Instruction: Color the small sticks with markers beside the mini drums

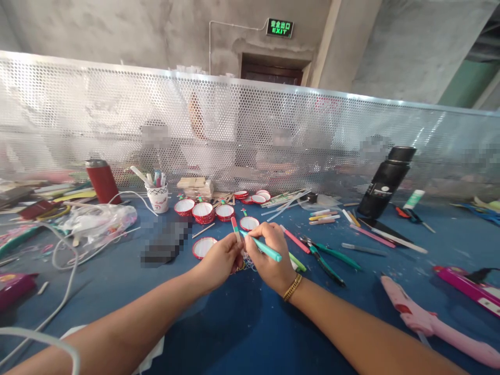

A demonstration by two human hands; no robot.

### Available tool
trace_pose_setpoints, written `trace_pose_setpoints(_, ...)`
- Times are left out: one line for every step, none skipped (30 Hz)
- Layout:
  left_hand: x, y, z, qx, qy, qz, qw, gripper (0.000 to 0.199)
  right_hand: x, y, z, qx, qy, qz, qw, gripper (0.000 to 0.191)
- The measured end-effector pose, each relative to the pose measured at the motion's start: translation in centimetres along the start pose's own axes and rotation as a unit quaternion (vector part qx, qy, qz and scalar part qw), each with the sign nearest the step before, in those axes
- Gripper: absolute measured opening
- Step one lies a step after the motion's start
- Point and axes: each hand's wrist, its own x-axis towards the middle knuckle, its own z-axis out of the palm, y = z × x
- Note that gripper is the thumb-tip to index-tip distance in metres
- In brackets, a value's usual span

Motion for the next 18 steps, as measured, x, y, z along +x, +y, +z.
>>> trace_pose_setpoints(-0.01, 0.07, 0.00, 0.000, 0.002, -0.002, 1.000, 0.029, -0.01, 0.03, 0.00, -0.001, 0.003, 0.001, 1.000, 0.008)
trace_pose_setpoints(-0.02, 0.12, 0.01, 0.001, 0.003, -0.004, 1.000, 0.029, -0.02, 0.02, 0.00, 0.000, 0.005, 0.000, 1.000, 0.008)
trace_pose_setpoints(-0.03, 0.15, 0.01, 0.002, 0.003, -0.005, 1.000, 0.029, -0.04, -0.04, 0.00, 0.003, 0.005, -0.002, 1.000, 0.008)
trace_pose_setpoints(-0.04, 0.16, 0.02, 0.002, 0.002, -0.006, 1.000, 0.029, -0.06, -0.12, -0.01, 0.006, 0.003, -0.005, 1.000, 0.008)
trace_pose_setpoints(-0.05, 0.14, 0.03, 0.004, 0.000, -0.007, 1.000, 0.029, -0.08, -0.22, -0.02, 0.009, 0.001, -0.008, 1.000, 0.008)
trace_pose_setpoints(-0.05, 0.09, 0.03, 0.005, -0.001, -0.007, 1.000, 0.029, -0.11, -0.33, -0.03, 0.012, -0.002, -0.011, 1.000, 0.008)
trace_pose_setpoints(-0.06, 0.03, 0.04, 0.007, -0.002, -0.008, 1.000, 0.028, -0.13, -0.42, -0.04, 0.014, -0.005, -0.012, 1.000, 0.007)
trace_pose_setpoints(-0.06, -0.04, 0.05, 0.008, -0.003, -0.007, 1.000, 0.027, -0.15, -0.49, -0.04, 0.015, -0.008, -0.013, 1.000, 0.007)
trace_pose_setpoints(-0.06, -0.11, 0.07, 0.008, -0.004, -0.006, 1.000, 0.027, -0.17, -0.53, -0.03, 0.015, -0.010, -0.013, 1.000, 0.007)
trace_pose_setpoints(-0.06, -0.17, 0.07, 0.007, -0.006, -0.003, 1.000, 0.026, -0.18, -0.53, -0.01, 0.014, -0.012, -0.013, 1.000, 0.007)
trace_pose_setpoints(-0.06, -0.22, 0.08, 0.005, -0.006, -0.001, 1.000, 0.026, -0.19, -0.50, 0.00, 0.013, -0.014, -0.013, 1.000, 0.007)
trace_pose_setpoints(-0.06, -0.24, 0.09, 0.003, -0.006, 0.000, 1.000, 0.026, -0.18, -0.46, 0.01, 0.012, -0.015, -0.012, 1.000, 0.007)
trace_pose_setpoints(-0.06, -0.23, 0.09, 0.002, -0.006, 0.000, 1.000, 0.027, -0.17, -0.40, 0.02, 0.011, -0.015, -0.012, 1.000, 0.007)
trace_pose_setpoints(-0.07, -0.20, 0.09, 0.001, -0.005, -0.001, 1.000, 0.028, -0.14, -0.33, 0.03, 0.009, -0.014, -0.011, 1.000, 0.007)
trace_pose_setpoints(-0.07, -0.13, 0.09, 0.000, -0.004, -0.003, 1.000, 0.028, -0.12, -0.27, 0.03, 0.006, -0.013, -0.010, 1.000, 0.007)
trace_pose_setpoints(-0.08, -0.04, 0.09, 0.000, -0.003, -0.004, 1.000, 0.028, -0.09, -0.21, 0.02, 0.003, -0.009, -0.008, 1.000, 0.008)
trace_pose_setpoints(-0.09, 0.06, 0.08, 0.000, -0.003, -0.006, 1.000, 0.028, -0.06, -0.16, 0.00, 0.000, -0.006, -0.007, 1.000, 0.008)
trace_pose_setpoints(-0.10, 0.16, 0.07, 0.001, -0.001, -0.006, 1.000, 0.028, -0.04, -0.13, -0.01, -0.002, -0.002, -0.006, 1.000, 0.008)
